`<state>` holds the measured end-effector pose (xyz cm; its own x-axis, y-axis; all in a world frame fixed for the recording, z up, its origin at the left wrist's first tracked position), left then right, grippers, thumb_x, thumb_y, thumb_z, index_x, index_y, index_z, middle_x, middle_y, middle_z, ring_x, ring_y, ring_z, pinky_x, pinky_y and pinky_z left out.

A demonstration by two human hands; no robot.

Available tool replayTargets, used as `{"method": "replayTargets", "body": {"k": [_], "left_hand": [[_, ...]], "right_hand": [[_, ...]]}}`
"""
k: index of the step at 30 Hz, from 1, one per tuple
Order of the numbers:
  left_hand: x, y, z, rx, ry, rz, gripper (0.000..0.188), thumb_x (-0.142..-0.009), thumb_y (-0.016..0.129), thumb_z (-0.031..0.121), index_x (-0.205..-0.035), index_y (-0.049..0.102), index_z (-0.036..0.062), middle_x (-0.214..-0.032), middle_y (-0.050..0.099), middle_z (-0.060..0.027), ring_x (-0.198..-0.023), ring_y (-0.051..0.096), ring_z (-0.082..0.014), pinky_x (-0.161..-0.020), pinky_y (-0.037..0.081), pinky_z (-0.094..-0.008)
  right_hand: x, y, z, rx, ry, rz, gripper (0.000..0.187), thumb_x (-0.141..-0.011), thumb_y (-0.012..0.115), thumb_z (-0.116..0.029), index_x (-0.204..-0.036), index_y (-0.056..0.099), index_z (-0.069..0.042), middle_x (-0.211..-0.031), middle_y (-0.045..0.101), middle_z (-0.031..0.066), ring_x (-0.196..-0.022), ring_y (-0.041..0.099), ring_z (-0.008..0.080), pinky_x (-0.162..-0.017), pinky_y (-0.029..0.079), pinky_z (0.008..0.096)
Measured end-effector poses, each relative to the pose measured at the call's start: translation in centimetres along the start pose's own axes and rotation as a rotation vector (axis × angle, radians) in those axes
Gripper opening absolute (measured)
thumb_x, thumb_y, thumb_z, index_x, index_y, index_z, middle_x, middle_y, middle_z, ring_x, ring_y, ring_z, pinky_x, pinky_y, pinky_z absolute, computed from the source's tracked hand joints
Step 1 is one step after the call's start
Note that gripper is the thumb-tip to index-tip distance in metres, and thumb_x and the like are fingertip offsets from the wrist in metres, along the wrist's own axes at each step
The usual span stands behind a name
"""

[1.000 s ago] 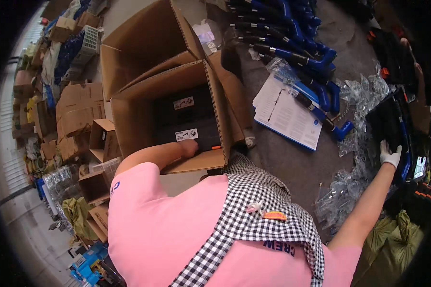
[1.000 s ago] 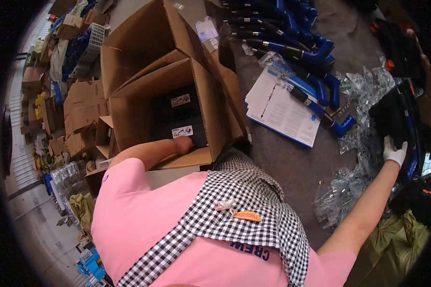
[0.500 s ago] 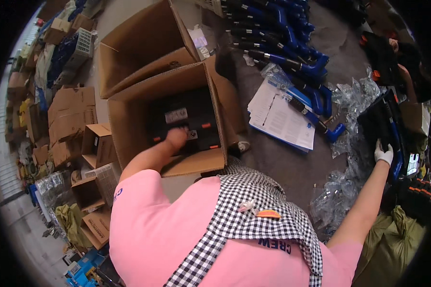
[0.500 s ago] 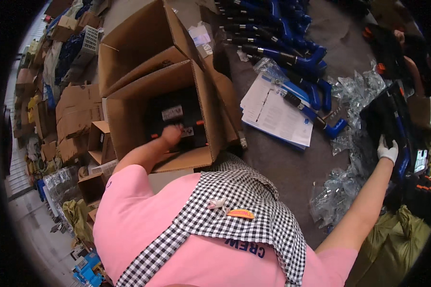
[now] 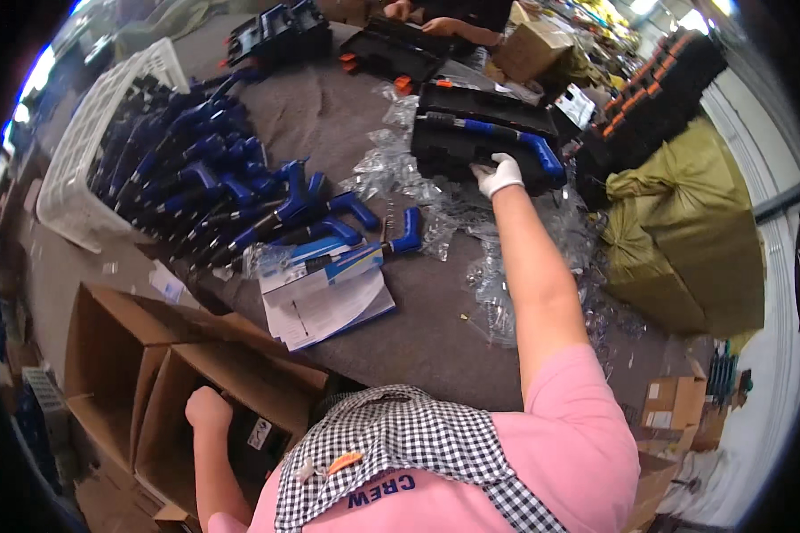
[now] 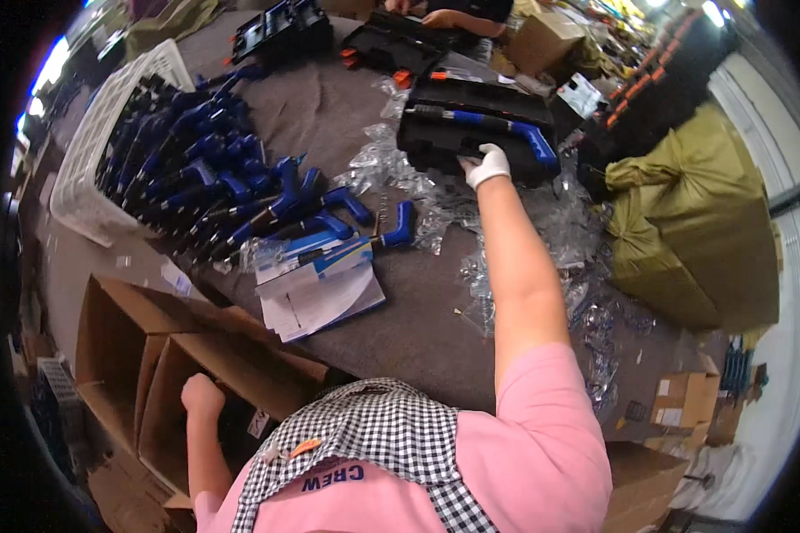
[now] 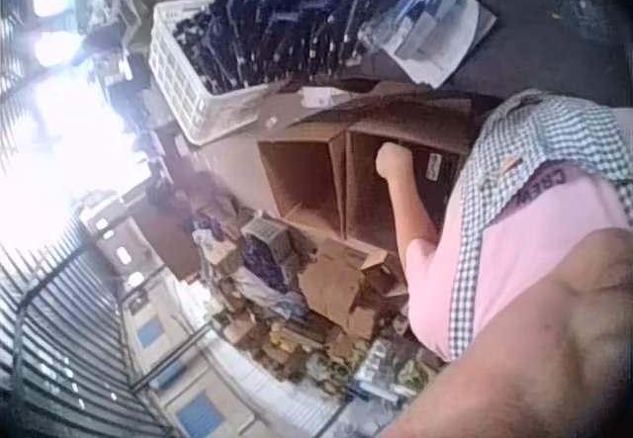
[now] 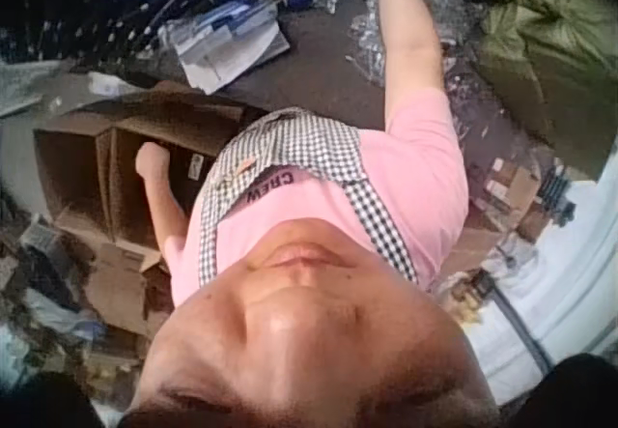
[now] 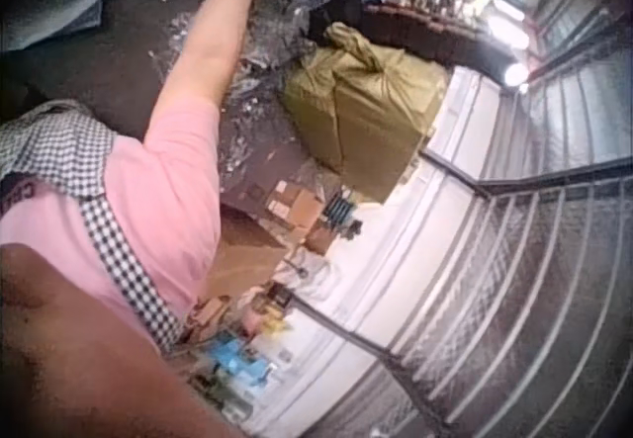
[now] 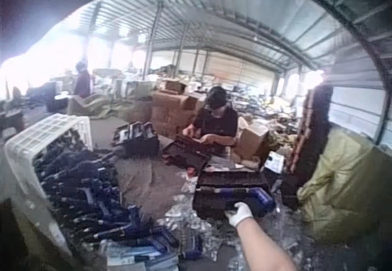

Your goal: Packing hand tools into plastic cases and then into cardboard shipping boxes.

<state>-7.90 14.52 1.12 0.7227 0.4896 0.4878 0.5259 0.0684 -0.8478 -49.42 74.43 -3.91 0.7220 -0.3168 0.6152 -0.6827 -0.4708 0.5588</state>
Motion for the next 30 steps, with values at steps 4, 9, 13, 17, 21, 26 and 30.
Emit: {"method": "replayTargets", "body": {"k": [4, 9, 13, 17, 21, 26, 30], "left_hand": [[1.8, -12.4, 10.1, 0.323, 0.425, 0.093, 0.033, -0.08, 0.069, 0.036, -0.077, 0.068, 0.0028, -0.083, 0.066, -0.0218, -0.079, 0.062, -0.0401, -0.069, 0.048, -0.0488], [2.2, -18.6, 29.6, 0.601, 0.983, 0.222, 0.056, -0.078, 0.074, 0.035, -0.124, 0.058, 0.0073, -0.106, 0.066, -0.0202, -0.101, 0.063, -0.0367, -0.086, 0.049, -0.043], [-1.5, -17.8, 42.3, 0.236, 1.229, 0.761, 0.094, -0.073, 0.077, 0.039, -0.148, 0.028, 0.0095, -0.153, 0.027, -0.0184, -0.143, 0.023, -0.0371, -0.11, 0.025, -0.0594], [-1.6, -21.1, 55.7, 0.211, 1.357, 0.867, 0.089, -0.071, 0.079, 0.038, -0.146, 0.036, 0.0213, -0.153, 0.03, -0.0138, -0.143, 0.024, -0.0354, -0.11, 0.025, -0.0578], [-3.0, -23.2, 63.5, 0.121, 1.65, 0.734, 0.04, -0.081, 0.069, 0.031, -0.116, 0.06, 0.0141, -0.103, 0.064, -0.011, -0.103, 0.06, -0.031, -0.084, 0.05, -0.0444], [-3.0, -24.1, 65.9, 0.21, 1.597, 0.819, 0.031, -0.083, 0.067, 0.037, -0.091, 0.063, 0.0075, -0.091, 0.063, -0.0132, -0.092, 0.061, -0.0325, -0.08, 0.051, -0.0421], [-0.7, -25.2, 67.5, 0.051, 1.616, 0.758, 0.049, -0.069, 0.079, 0.045, -0.093, 0.064, 0.0056, -0.098, 0.062, -0.0142, -0.098, 0.06, -0.0313, -0.086, 0.05, -0.0401]], "right_hand": [[4.9, -2.9, -6.6, -0.026, -0.1, 0.078, 0.033, -0.085, 0.052, -0.011, -0.115, 0.053, 0.003, -0.12, 0.056, 0.0262, -0.116, 0.051, 0.0424, -0.107, 0.039, 0.0541], [1.3, -6.3, -10.7, -0.06, -0.163, -0.025, 0.021, -0.084, 0.057, -0.011, -0.103, 0.059, -0.002, -0.112, 0.062, 0.0176, -0.103, 0.059, 0.0354, -0.093, 0.05, 0.0515], [4.8, 0.2, -2.9, -0.059, -0.154, -0.016, 0.025, -0.086, 0.055, -0.01, -0.109, 0.056, -0.001, -0.111, 0.061, 0.0183, -0.107, 0.057, 0.0366, -0.096, 0.048, 0.0528], [4.5, -0.2, -4.5, -0.1, -0.271, -0.133, 0.025, -0.089, 0.062, -0.019, -0.111, 0.059, -0.008, -0.107, 0.063, 0.0134, -0.097, 0.059, 0.0337, -0.084, 0.05, 0.0519], [2.6, -4.3, -3.9, -0.155, -0.153, -0.379, 0.062, -0.088, 0.063, -0.051, -0.131, 0.05, -0.009, -0.127, 0.053, 0.011, -0.114, 0.051, 0.0306, -0.095, 0.043, 0.0518], [0.7, -10.0, -1.3, 0.037, -0.017, 0.107, 0.054, -0.089, 0.063, -0.043, -0.129, 0.052, -0.008, -0.128, 0.055, 0.0075, -0.115, 0.048, 0.0271, -0.097, 0.04, 0.0463], [-5.2, -9.1, -4.8, 0.024, -0.217, -0.098, 0.043, -0.084, 0.066, -0.03, -0.118, 0.061, -0.005, -0.118, 0.061, 0.0098, -0.106, 0.057, 0.0242, -0.092, 0.044, 0.038]]}}
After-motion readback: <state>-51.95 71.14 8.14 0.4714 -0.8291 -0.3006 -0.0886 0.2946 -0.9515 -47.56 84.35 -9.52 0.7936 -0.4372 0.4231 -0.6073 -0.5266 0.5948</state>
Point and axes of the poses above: each hand's wrist, its own x-axis away from the middle knuckle, its own y-axis out of the palm, z = x × y, the point moved 4 cm from there along -x, towards the middle knuckle
